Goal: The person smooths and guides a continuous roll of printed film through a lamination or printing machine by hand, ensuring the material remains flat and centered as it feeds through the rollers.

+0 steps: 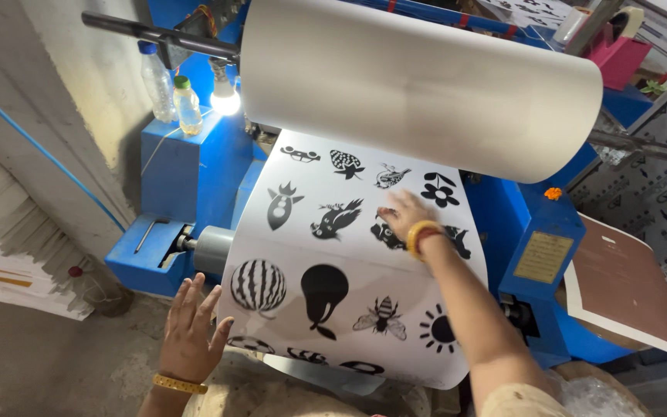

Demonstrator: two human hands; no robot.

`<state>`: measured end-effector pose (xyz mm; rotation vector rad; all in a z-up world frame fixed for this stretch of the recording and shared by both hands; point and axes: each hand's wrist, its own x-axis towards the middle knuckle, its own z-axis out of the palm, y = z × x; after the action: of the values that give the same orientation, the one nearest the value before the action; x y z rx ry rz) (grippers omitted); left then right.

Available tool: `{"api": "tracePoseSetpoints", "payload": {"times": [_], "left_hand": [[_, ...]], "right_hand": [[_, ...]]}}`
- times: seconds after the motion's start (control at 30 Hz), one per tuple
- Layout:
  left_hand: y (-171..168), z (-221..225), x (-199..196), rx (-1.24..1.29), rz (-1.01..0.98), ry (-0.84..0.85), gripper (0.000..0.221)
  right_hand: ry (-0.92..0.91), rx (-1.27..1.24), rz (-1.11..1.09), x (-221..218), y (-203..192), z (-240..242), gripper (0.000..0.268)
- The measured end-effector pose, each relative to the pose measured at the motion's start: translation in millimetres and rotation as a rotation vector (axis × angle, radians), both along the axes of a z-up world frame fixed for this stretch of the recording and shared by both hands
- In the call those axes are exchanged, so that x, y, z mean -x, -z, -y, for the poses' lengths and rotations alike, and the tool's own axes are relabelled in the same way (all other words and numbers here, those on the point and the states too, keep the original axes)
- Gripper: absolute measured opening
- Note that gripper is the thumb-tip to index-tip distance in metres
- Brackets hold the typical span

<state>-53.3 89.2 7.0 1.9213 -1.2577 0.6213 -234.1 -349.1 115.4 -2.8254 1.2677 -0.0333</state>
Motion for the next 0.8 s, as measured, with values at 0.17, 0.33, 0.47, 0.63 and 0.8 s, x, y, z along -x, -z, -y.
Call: {"api": "tracePoseSetpoints", "payload": {"times": [0.17, 0.33, 0.47, 0.63, 0.8], "left_hand": [[-16, 20, 7, -0.057, 0.018, 0.047, 0.057], [-43, 80, 32, -0.028, 0.049, 0.340, 0.055], [-68, 149, 87, -0.269, 0.092, 0.615, 0.059], [-98, 207, 172, -0.638, 0.161, 0.924, 0.068], [-115, 248, 182, -0.791, 0.217, 0.824, 0.074]], "right_hand": [[0.243, 0.047, 0.133, 134, 30, 57, 0.072], [0.030, 0.449, 0.610, 215, 94, 3, 0.070], [-0.020, 0.307, 0.917, 228, 137, -66, 0.072], [0.204, -0.114, 1.183, 239, 178, -120, 0.077], [0.188, -0.193, 1.269, 247, 193, -136, 0.085]]}}
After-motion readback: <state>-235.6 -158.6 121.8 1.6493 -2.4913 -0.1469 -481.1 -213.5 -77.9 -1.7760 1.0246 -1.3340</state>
